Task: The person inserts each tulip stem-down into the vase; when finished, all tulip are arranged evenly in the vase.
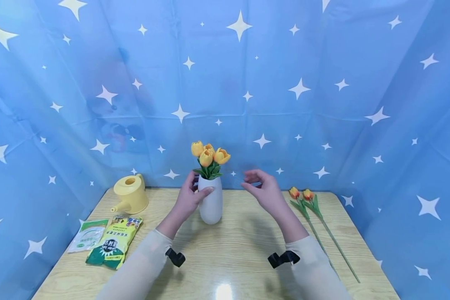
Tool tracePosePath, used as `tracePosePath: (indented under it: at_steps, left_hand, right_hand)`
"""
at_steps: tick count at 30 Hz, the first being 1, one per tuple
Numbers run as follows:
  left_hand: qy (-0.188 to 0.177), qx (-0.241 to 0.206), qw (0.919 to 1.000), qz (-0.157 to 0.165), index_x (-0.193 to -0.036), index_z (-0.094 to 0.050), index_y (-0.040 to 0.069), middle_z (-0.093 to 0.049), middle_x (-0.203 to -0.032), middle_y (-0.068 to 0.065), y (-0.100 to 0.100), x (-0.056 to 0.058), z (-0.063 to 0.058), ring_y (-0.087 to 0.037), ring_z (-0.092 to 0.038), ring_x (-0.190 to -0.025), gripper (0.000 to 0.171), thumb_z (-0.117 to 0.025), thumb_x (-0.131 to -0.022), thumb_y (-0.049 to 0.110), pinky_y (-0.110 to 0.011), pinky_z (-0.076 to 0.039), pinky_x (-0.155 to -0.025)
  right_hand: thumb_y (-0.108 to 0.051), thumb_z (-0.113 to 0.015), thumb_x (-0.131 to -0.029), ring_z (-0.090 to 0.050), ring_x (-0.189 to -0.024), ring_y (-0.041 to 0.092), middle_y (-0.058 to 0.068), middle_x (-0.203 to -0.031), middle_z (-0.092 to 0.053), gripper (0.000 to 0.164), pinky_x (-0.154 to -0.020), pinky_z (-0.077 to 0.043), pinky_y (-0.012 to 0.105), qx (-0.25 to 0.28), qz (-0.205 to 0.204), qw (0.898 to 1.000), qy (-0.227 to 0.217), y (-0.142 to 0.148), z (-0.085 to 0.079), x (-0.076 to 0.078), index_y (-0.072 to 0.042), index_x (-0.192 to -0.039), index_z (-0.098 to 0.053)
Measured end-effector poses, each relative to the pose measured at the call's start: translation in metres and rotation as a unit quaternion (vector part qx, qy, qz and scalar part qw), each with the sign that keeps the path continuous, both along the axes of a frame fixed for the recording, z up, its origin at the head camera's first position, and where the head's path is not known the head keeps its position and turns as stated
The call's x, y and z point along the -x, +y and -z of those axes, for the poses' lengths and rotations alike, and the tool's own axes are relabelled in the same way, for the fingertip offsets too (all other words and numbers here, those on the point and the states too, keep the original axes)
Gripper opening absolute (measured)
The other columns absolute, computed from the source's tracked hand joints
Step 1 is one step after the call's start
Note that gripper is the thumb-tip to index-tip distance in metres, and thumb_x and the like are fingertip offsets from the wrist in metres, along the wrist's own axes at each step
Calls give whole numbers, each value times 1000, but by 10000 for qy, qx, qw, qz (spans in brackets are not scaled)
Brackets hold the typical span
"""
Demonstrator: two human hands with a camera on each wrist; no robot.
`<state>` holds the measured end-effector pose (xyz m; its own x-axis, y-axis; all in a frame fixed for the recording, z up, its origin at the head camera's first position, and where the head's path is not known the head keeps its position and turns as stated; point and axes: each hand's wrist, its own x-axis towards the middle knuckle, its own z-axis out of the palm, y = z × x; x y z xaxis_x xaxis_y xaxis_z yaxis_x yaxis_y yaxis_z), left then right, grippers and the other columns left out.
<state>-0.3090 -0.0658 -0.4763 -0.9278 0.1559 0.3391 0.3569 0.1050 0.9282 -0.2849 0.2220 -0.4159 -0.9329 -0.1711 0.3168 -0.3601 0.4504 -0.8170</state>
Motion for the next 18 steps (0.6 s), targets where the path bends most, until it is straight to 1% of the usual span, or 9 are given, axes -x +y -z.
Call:
tracePosePath:
  at_steps: [4,12,16,18]
  left_hand:
    - [-28,5,10000,-2,-145,-55,22,-60,-143,-7,0,0,1,-38,-60,-131,61,-88,-98,42,-62,-53,-106]
    - [-76,0,10000,-12,-145,-55,22,-60,-143,-8,0,0,0,-38,-60,-130,62,-88,-97,43,-62,-53,-106]
    - [-96,-10,10000,1,-145,-54,22,-59,-143,-8,0,-1,-1,-40,-59,-130,63,-88,-97,45,-63,-53,-106]
    - [-103,-17,9999,1,-145,-54,22,-59,-143,-8,0,-1,0,-40,-59,-131,64,-88,-96,46,-63,-53,-106]
  right_hand:
    - [-22,-79,-106,-71,-109,24,9,-117,-77,31,-85,-58,26,-107,170,9998,7,12,9,-7,-9,-134,-74]
    - [-24,-78,-107,-70,-107,18,7,-116,-77,30,-84,-56,26,-390,534,9978,-44,42,32,-21,-9,-132,-74]
    - [-23,-77,-108,-69,-107,20,10,-116,-76,29,-84,-56,26,-499,689,9963,-69,61,43,-26,-6,-131,-74]
    - [-23,-77,-108,-68,-107,19,10,-116,-75,30,-83,-56,25,-558,788,9953,-65,71,48,-29,-6,-132,-74]
